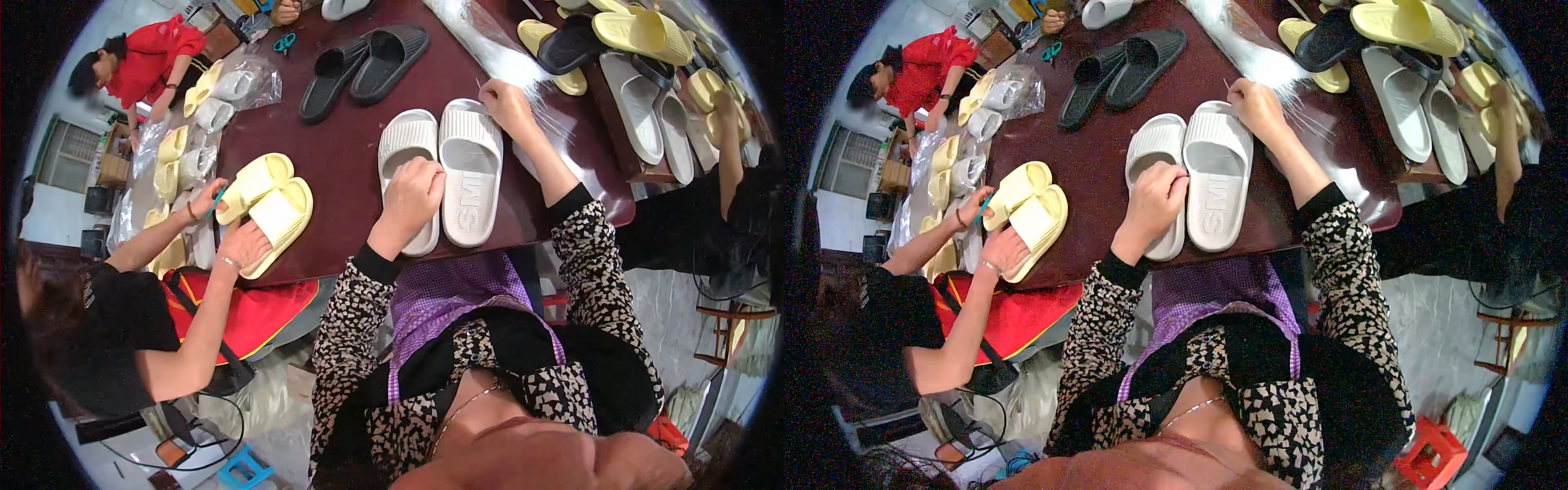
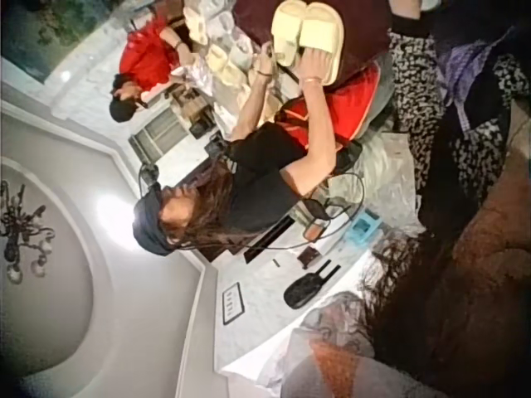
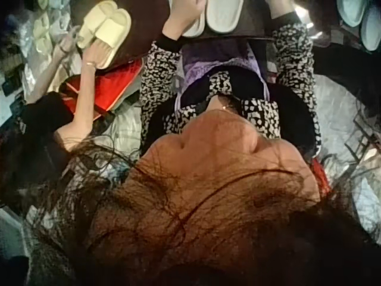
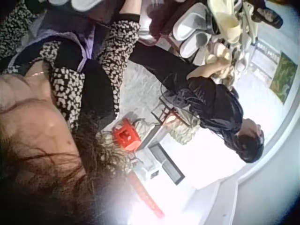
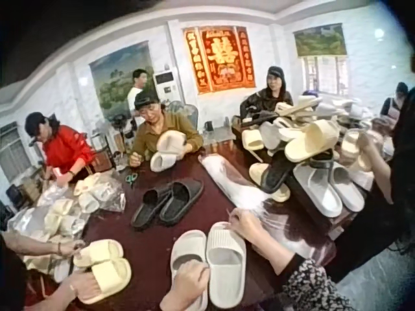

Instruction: The person takes plastic ties and threads them through slippers by hand, fastening pairs of slides together.

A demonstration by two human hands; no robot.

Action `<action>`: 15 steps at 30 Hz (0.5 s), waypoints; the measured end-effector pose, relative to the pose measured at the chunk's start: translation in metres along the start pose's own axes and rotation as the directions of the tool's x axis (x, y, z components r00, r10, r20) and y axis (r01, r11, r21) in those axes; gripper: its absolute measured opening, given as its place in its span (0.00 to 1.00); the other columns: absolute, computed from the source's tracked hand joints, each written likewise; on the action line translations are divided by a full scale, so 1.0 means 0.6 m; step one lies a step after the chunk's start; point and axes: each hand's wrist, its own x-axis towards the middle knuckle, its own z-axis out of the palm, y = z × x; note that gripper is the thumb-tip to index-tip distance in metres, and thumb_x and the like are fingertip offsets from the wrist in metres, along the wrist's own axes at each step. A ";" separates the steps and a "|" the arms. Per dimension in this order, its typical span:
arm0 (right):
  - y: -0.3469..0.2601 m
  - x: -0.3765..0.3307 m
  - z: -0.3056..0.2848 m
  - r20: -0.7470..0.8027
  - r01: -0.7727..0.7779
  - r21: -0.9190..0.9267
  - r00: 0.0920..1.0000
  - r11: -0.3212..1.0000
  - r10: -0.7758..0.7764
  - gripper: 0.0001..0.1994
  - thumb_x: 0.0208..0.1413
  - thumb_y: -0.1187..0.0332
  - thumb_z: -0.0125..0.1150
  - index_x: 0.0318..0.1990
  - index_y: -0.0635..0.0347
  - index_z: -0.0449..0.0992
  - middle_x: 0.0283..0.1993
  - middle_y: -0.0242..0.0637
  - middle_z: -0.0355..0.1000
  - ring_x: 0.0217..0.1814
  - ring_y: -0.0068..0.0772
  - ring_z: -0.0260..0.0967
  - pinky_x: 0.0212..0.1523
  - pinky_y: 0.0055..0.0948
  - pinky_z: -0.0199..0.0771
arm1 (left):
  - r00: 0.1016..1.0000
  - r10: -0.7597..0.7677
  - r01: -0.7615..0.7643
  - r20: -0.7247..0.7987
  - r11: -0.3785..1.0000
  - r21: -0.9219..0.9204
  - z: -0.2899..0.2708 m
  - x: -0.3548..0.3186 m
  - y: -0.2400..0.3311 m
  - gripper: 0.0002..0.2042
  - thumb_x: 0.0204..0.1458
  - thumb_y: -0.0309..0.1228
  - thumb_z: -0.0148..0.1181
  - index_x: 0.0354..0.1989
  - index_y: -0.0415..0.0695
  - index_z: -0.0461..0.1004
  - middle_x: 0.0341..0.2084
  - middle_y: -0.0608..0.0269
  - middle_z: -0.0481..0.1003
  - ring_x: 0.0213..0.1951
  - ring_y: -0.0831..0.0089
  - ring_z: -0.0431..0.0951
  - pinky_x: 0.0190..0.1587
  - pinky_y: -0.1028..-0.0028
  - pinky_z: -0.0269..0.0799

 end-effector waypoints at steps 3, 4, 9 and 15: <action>-0.021 0.018 -0.007 -0.136 0.037 0.285 0.991 0.958 0.002 0.07 0.49 0.71 0.57 0.29 0.67 0.74 0.23 0.41 0.72 0.27 0.29 0.71 0.30 0.27 0.69 | 0.999 -0.014 0.014 -0.029 1.000 -0.015 -0.010 -0.001 -0.009 0.03 0.47 0.24 0.53 0.26 0.38 0.68 0.24 0.55 0.69 0.29 0.56 0.71 0.35 0.63 0.66; -0.028 0.024 -0.008 -0.135 0.042 0.284 0.991 0.958 -0.003 0.07 0.49 0.71 0.57 0.29 0.67 0.74 0.23 0.41 0.72 0.27 0.29 0.71 0.30 0.27 0.69 | 0.999 -0.020 0.019 -0.040 1.000 -0.022 -0.012 -0.001 -0.010 0.02 0.47 0.23 0.52 0.26 0.37 0.68 0.25 0.53 0.69 0.30 0.55 0.71 0.35 0.63 0.66; -0.096 0.030 0.002 0.050 -0.037 0.615 0.999 0.788 0.009 0.04 0.48 0.75 0.55 0.29 0.66 0.74 0.20 0.35 0.69 0.25 0.20 0.67 0.28 0.22 0.67 | 0.999 0.026 -0.026 -0.021 1.000 0.012 -0.008 0.003 -0.017 0.02 0.48 0.23 0.51 0.28 0.37 0.67 0.26 0.51 0.68 0.30 0.54 0.70 0.35 0.63 0.66; -0.123 0.025 0.049 0.260 0.138 0.456 0.924 0.879 -0.279 0.06 0.44 0.71 0.57 0.29 0.62 0.76 0.24 0.40 0.73 0.25 0.36 0.71 0.29 0.31 0.70 | 0.999 0.016 -0.017 0.041 1.000 0.020 0.006 0.004 0.001 0.02 0.49 0.24 0.48 0.29 0.39 0.66 0.27 0.52 0.69 0.31 0.53 0.71 0.35 0.60 0.66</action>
